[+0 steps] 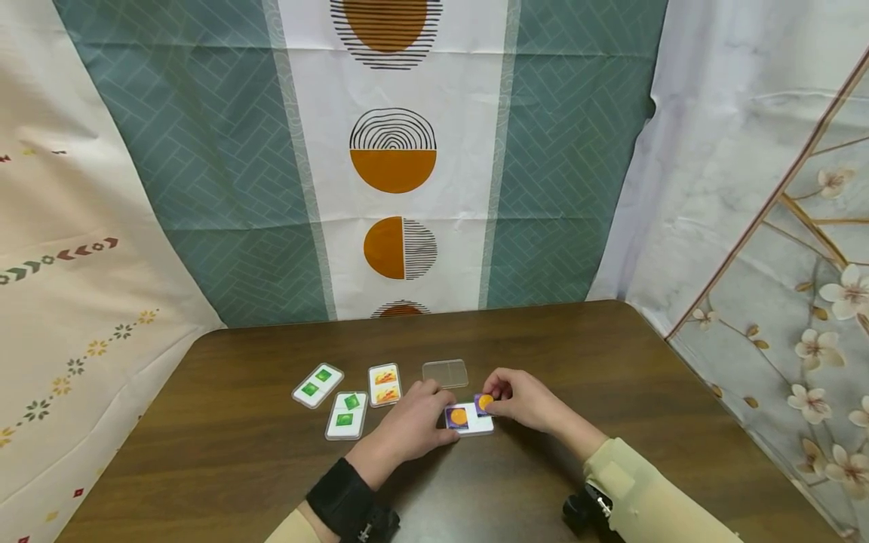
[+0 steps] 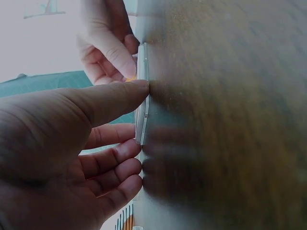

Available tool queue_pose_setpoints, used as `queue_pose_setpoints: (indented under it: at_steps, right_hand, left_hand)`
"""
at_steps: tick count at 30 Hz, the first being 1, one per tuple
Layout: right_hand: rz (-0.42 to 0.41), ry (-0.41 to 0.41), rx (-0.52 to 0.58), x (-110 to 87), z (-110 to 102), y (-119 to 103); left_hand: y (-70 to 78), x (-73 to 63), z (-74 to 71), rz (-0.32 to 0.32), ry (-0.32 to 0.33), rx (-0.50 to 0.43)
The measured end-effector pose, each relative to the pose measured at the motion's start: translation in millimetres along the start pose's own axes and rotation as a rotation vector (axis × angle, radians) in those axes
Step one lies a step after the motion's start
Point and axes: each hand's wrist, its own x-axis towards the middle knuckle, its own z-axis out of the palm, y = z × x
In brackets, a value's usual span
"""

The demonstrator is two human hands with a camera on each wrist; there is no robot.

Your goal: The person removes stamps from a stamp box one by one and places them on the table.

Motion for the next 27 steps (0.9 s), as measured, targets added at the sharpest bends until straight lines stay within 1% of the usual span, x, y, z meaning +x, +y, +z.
queue_pose_setpoints:
  at_steps: [6, 9, 13, 17, 24, 27]
  right_hand:
    - [-0.01, 0.022, 0.054, 1.5, -5, 2]
    - [0.001, 0.02, 0.08, 1.9, -11, 1]
    - [0.027, 0.04, 0.088, 5.0, -22, 4]
    - [0.038, 0.068, 0.065, 9.5, -34, 11]
    - [0.028, 0.114, 0.02, 15.7, -52, 28]
    - [0.047, 0.124, 0.004, 18.1, -58, 36]
  left_hand:
    - [0.8, 0.2, -1.1, -0.01, -0.008, -0.002]
    - [0.5, 0.4, -1.1, -0.009, -0.001, 0.005]
    - [0.6, 0.6, -1.5, -0.013, -0.002, 0.009]
    - [1.1, 0.5, -1.4, -0.012, -0.002, 0.012]
    - [2.4, 0.3, -0.1, -0.005, -0.002, 0.032]
    - [2.4, 0.0, 0.9, -0.008, -0.008, 0.032]
